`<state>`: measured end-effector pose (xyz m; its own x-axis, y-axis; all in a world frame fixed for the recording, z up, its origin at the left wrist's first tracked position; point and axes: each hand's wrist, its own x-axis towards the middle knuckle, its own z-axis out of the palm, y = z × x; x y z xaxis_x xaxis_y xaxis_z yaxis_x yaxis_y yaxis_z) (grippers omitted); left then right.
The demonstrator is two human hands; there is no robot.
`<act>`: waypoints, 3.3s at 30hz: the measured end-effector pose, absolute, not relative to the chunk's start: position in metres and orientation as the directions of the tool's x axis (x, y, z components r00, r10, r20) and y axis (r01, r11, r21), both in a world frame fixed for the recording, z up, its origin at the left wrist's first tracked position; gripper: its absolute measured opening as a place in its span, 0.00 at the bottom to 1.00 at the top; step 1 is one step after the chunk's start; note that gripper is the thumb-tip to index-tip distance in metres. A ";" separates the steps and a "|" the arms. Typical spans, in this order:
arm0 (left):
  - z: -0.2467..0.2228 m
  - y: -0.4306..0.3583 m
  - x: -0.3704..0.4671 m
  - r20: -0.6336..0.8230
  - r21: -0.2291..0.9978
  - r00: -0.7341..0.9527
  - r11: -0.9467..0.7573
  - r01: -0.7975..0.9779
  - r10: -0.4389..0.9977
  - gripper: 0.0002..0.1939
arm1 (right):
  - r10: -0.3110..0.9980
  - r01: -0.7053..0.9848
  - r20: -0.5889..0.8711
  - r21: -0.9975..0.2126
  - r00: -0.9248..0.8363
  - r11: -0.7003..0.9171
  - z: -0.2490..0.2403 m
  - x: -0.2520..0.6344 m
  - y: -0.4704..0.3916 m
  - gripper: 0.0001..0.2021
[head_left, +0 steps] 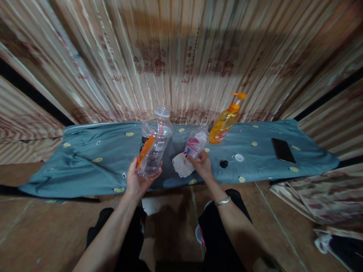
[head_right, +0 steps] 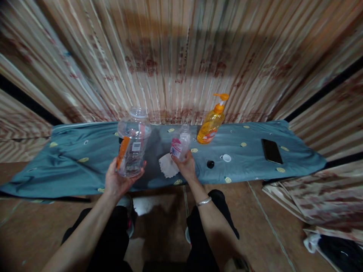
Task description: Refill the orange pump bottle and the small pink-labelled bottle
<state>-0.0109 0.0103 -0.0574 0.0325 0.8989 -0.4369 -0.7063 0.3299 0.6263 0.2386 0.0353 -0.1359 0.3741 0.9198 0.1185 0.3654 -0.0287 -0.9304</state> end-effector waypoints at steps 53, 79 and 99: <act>-0.061 0.009 -0.043 -0.447 0.662 -0.052 0.291 -0.691 0.893 0.19 | 0.938 0.569 0.315 -0.802 0.145 0.181 -0.111 0.238 0.025 0.35; -0.058 0.003 -0.046 -0.442 0.707 -0.122 0.261 -0.658 0.889 0.10 | 0.925 0.596 0.356 -0.774 0.134 0.211 -0.113 0.231 0.026 0.38; -0.053 0.007 -0.060 -0.271 0.840 -0.219 0.119 -0.530 0.937 0.14 | 0.927 0.603 0.350 -0.771 0.131 0.206 -0.126 0.234 0.030 0.38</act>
